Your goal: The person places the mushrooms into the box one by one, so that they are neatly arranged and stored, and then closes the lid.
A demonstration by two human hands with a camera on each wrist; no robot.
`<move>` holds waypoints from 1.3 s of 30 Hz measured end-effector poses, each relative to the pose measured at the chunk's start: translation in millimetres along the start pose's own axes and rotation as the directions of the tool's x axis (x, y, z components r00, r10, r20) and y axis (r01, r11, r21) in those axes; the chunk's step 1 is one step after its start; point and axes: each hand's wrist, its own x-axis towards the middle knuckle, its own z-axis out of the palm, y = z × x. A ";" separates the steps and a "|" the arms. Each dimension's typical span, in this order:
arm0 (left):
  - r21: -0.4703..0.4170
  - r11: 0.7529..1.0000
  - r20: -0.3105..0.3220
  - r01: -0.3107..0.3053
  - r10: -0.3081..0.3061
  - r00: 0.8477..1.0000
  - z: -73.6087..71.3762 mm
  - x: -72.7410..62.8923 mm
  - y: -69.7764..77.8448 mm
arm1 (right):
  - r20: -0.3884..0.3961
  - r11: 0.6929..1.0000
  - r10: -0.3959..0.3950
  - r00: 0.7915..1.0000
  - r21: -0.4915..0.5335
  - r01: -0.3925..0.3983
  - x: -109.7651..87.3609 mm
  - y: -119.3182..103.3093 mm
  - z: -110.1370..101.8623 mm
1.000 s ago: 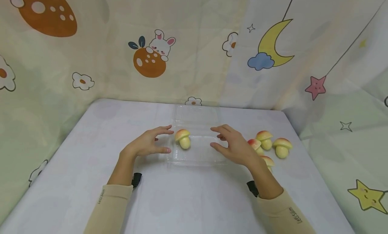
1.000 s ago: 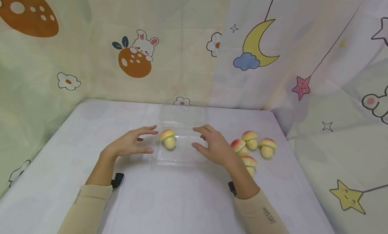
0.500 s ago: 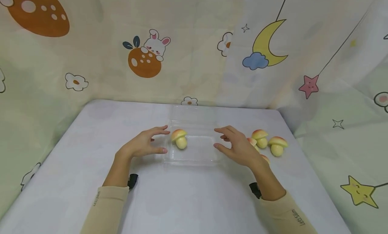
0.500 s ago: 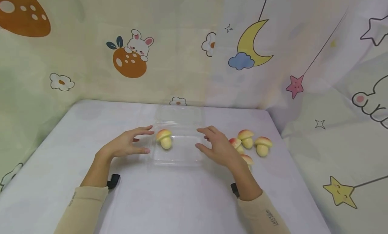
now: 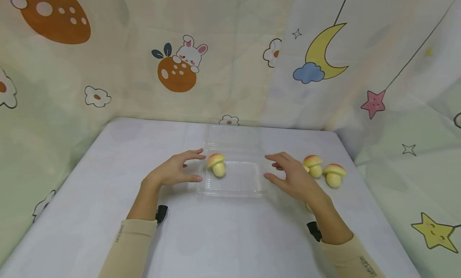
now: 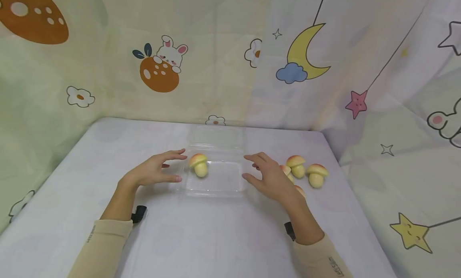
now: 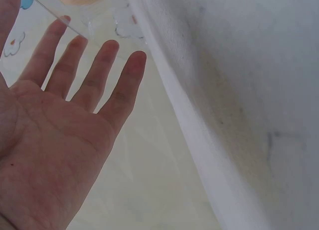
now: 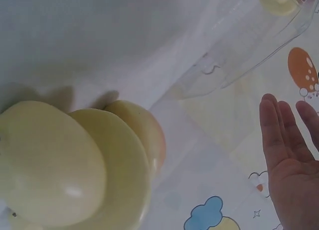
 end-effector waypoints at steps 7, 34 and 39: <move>0.006 1.000 -0.004 -0.024 0.024 1.000 1.4 0.4 -0.2 | -0.029 0.997 -0.017 0.999 -0.075 0.015 -8.5 5.2 -1.7; 0.006 1.000 -0.002 -0.011 0.011 1.000 1.8 0.3 -2.6 | -0.112 0.995 0.078 0.991 -0.044 -0.084 -44.8 33.9 -20.3; 0.016 1.000 0.001 -0.002 0.002 1.000 0.9 0.8 -1.8 | -0.157 0.998 0.032 0.987 -0.054 -0.041 -49.6 39.9 -22.1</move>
